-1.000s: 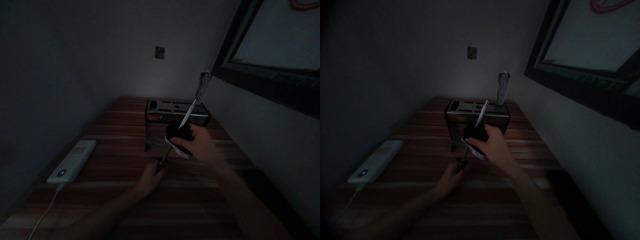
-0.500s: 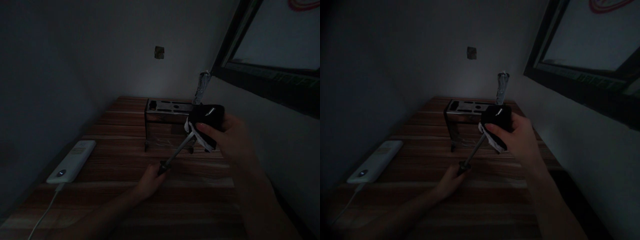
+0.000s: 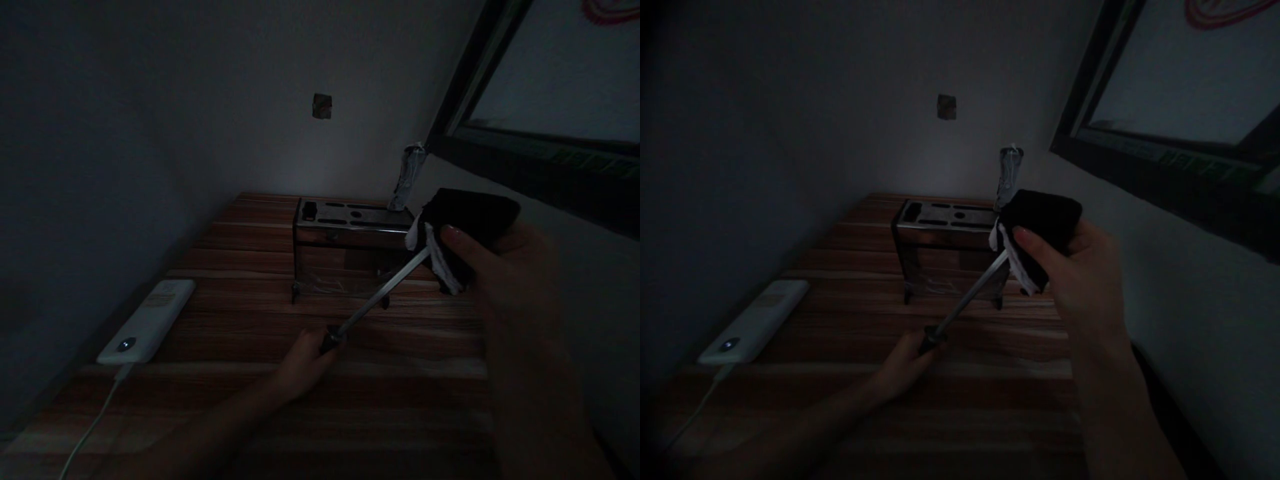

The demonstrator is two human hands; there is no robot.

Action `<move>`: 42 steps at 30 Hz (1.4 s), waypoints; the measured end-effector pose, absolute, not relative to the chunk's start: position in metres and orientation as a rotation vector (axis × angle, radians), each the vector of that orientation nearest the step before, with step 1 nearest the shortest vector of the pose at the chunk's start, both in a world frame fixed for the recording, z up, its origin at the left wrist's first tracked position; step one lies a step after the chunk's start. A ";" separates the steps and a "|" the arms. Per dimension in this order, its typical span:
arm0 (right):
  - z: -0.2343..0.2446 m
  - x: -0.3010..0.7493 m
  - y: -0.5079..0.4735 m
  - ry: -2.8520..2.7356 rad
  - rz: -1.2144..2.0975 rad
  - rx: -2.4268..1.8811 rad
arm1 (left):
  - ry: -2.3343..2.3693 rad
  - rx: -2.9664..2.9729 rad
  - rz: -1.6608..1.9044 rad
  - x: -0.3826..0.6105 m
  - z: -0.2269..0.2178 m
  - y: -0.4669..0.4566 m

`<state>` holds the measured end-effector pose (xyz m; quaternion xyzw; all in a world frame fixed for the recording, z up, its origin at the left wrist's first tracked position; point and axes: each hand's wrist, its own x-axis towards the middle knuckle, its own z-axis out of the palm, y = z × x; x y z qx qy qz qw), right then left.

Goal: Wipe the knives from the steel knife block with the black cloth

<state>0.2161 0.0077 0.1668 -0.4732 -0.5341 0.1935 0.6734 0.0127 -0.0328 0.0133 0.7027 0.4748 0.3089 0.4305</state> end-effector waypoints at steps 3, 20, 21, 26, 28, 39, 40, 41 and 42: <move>0.170 0.218 0.010 -1.131 0.398 -1.022 | 1.193 1.750 0.757 0.013 0.017 -0.033; 0.161 0.226 0.030 -1.073 0.726 -1.023 | 1.271 1.713 0.953 0.009 0.019 -0.036; 0.160 0.226 0.031 -1.086 0.744 -1.026 | 1.282 1.706 0.963 0.009 0.019 -0.036; 0.157 0.225 0.032 -1.153 0.829 -1.015 | 1.316 1.679 0.983 0.010 0.017 -0.035; 0.156 0.225 0.032 -1.208 0.865 -1.038 | 1.311 1.663 1.003 0.010 0.014 -0.034; 0.152 0.217 0.028 -1.373 0.844 -1.063 | 1.284 1.688 1.028 0.010 0.014 -0.034; 0.152 0.214 0.027 -1.413 0.870 -1.080 | 1.293 1.684 1.027 0.010 0.013 -0.034; 0.151 0.210 0.025 -1.463 0.903 -1.101 | 1.302 1.675 1.031 0.010 0.013 -0.034; 0.149 0.206 0.024 -1.518 0.938 -1.121 | 1.310 1.665 1.042 0.011 0.012 -0.033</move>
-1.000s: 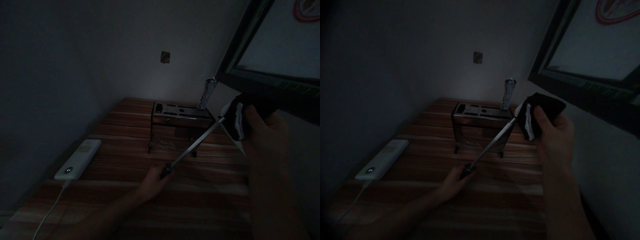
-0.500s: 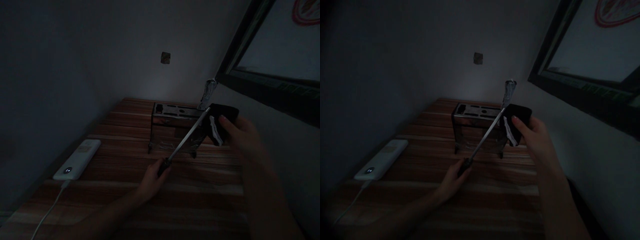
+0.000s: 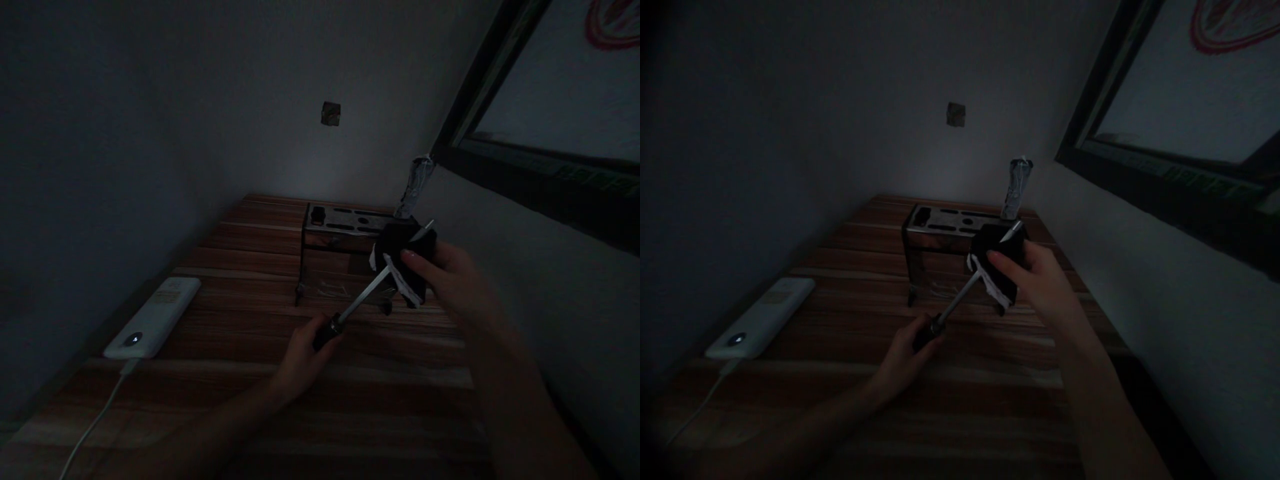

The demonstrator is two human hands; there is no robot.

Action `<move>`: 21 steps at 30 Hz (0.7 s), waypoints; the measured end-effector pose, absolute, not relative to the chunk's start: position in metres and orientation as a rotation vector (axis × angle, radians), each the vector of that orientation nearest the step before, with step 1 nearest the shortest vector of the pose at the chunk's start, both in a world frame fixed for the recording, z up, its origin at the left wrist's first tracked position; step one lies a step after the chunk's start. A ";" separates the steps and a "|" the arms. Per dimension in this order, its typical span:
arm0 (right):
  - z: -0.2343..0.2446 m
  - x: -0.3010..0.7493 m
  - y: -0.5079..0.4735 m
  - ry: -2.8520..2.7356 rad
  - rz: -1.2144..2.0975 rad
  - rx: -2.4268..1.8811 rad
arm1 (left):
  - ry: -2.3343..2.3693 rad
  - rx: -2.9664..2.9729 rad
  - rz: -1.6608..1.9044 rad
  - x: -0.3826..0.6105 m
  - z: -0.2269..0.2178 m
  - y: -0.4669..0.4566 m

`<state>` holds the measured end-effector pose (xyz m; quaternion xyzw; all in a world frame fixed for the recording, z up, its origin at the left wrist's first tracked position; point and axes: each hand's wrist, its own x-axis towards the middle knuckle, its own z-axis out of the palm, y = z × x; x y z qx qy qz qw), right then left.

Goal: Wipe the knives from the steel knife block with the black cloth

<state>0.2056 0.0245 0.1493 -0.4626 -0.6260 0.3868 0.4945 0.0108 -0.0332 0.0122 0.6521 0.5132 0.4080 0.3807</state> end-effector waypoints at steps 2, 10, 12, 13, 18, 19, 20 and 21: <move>0.144 0.195 0.023 -1.628 1.002 -1.160 | 1.326 1.638 1.072 0.012 0.012 -0.032; 0.113 0.161 0.018 -1.898 1.112 -1.167 | 1.268 1.567 1.151 0.010 0.015 -0.029; 0.108 0.155 0.018 -1.933 1.093 -1.175 | 1.233 1.563 1.165 0.009 0.015 -0.029; 0.105 0.153 0.017 -1.945 1.078 -1.176 | 1.222 1.558 1.169 0.009 0.014 -0.029; 0.097 0.146 0.015 -1.961 1.029 -1.159 | 1.254 1.533 1.173 0.008 0.013 -0.030; 0.096 0.145 0.015 -1.960 1.026 -1.164 | 1.260 1.530 1.174 0.008 0.012 -0.030; 0.096 0.145 0.015 -1.958 1.016 -1.171 | 1.262 1.527 1.175 0.008 0.012 -0.030; 0.096 0.145 0.014 -1.957 0.997 -1.180 | 1.260 1.522 1.175 0.008 0.011 -0.030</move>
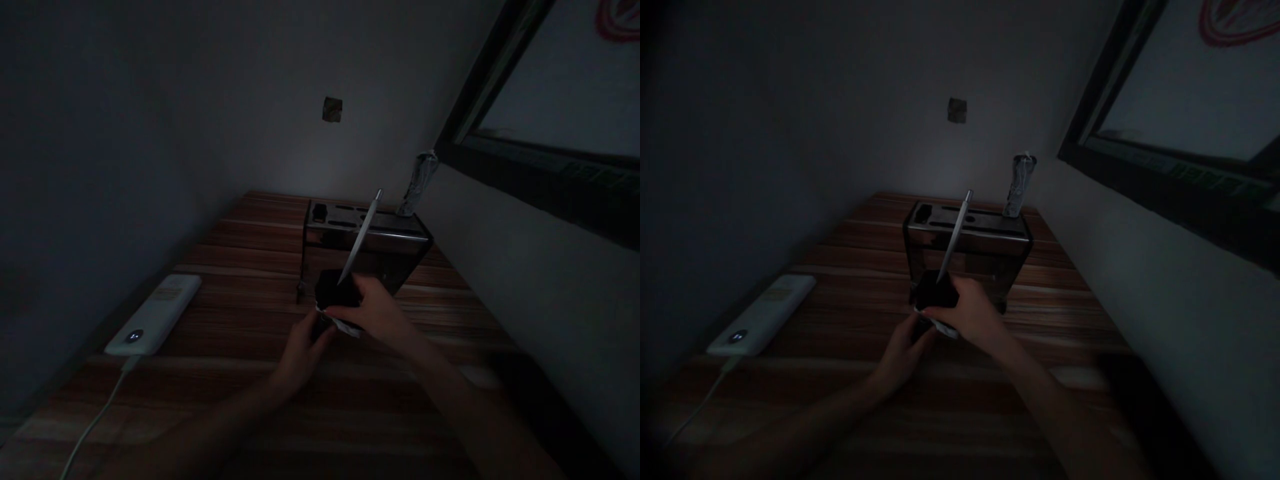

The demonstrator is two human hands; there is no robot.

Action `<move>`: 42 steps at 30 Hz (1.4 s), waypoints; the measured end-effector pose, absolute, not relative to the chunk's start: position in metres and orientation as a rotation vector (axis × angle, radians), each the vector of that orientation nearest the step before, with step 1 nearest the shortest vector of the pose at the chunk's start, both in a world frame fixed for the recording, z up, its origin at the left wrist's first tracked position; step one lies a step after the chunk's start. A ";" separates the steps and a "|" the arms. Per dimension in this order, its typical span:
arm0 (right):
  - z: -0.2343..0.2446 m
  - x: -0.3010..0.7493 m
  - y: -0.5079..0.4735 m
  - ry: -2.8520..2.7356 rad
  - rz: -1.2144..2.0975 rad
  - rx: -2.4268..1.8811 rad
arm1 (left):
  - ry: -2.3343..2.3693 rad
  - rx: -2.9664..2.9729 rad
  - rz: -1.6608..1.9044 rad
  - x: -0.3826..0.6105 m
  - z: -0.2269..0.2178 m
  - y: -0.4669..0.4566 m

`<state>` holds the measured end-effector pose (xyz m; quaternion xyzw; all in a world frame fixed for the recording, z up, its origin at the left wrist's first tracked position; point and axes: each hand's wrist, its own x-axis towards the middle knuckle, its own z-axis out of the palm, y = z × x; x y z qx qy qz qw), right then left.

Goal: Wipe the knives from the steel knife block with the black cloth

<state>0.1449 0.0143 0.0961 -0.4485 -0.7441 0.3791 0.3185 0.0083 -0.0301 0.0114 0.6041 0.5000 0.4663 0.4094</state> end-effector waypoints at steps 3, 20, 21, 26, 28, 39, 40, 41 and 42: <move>0.099 0.145 0.013 -1.966 0.933 -1.189 | 1.241 1.492 1.172 0.008 0.009 -0.030; 0.100 0.145 0.011 -1.982 0.922 -1.298 | 1.263 1.538 1.089 0.007 0.004 -0.030; 0.100 0.145 0.011 -1.972 0.936 -1.303 | 1.264 1.549 1.089 0.007 0.003 -0.030; 0.105 0.146 0.009 -1.964 1.034 -1.252 | 1.256 1.566 1.087 0.007 0.004 -0.029; 0.108 0.149 0.009 -1.970 1.135 -1.192 | 1.267 1.558 1.086 0.008 0.006 -0.029; 0.109 0.157 0.014 -1.953 1.285 -1.206 | 1.246 1.563 1.077 0.008 0.009 -0.030; 0.108 0.155 0.014 -1.960 1.235 -1.247 | 1.244 1.562 1.077 0.008 0.009 -0.030; 0.108 0.154 0.014 -1.967 1.191 -1.271 | 1.240 1.560 1.078 0.008 0.008 -0.030; 0.107 0.152 0.014 -1.974 1.152 -1.284 | 1.237 1.556 1.079 0.008 0.008 -0.030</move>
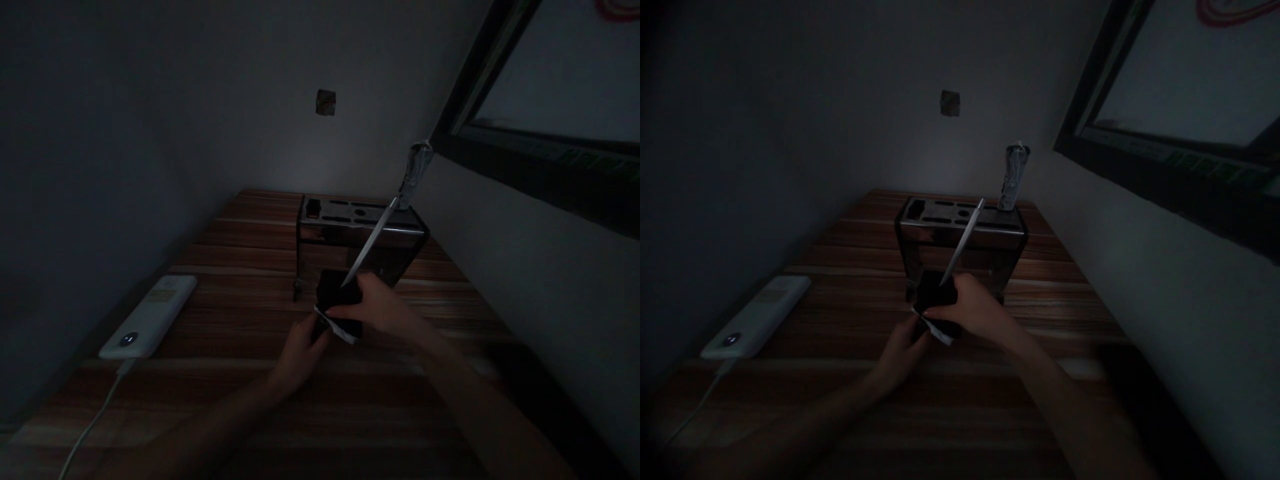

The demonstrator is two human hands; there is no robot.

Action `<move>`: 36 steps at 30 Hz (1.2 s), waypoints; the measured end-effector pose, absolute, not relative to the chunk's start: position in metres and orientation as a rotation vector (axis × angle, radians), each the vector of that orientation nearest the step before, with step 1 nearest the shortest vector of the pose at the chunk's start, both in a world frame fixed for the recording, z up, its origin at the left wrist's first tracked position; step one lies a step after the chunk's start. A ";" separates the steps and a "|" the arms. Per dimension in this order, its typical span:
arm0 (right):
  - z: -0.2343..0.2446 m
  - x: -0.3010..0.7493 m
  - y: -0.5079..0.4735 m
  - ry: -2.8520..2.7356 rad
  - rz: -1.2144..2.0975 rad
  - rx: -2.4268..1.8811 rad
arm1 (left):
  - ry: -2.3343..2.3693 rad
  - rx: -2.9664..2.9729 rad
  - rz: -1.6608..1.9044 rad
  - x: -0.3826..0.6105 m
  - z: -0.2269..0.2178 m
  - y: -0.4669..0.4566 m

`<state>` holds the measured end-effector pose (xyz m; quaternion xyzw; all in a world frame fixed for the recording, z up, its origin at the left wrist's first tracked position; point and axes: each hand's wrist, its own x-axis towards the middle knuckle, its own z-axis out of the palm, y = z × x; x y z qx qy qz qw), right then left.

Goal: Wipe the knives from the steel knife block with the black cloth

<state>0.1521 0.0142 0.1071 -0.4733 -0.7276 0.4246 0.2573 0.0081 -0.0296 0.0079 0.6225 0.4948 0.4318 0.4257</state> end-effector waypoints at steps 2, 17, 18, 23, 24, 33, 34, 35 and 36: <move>0.105 0.150 0.014 -1.983 1.079 -1.294 | 1.240 1.544 1.082 0.008 0.007 -0.029; 0.104 0.147 0.011 -1.972 0.953 -1.283 | 1.251 1.464 1.027 0.010 0.007 -0.027; 0.104 0.147 0.011 -1.968 0.939 -1.275 | 1.248 1.473 1.034 0.010 0.006 -0.026; 0.108 0.149 0.013 -1.955 0.906 -1.268 | 1.217 1.506 1.052 0.010 0.005 -0.026; 0.110 0.150 0.014 -1.950 0.906 -1.272 | 1.218 1.507 1.044 0.010 0.006 -0.026; 0.126 0.166 0.018 -1.844 0.929 -1.257 | 1.246 1.569 0.989 0.011 0.012 -0.029; 0.128 0.169 0.019 -1.821 0.938 -1.250 | 1.261 1.579 0.980 0.011 0.012 -0.029; 0.130 0.172 0.020 -1.794 0.947 -1.243 | 1.273 1.597 0.975 0.011 0.012 -0.029; 0.132 0.175 0.021 -1.762 0.949 -1.242 | 1.280 1.620 0.973 0.011 0.012 -0.029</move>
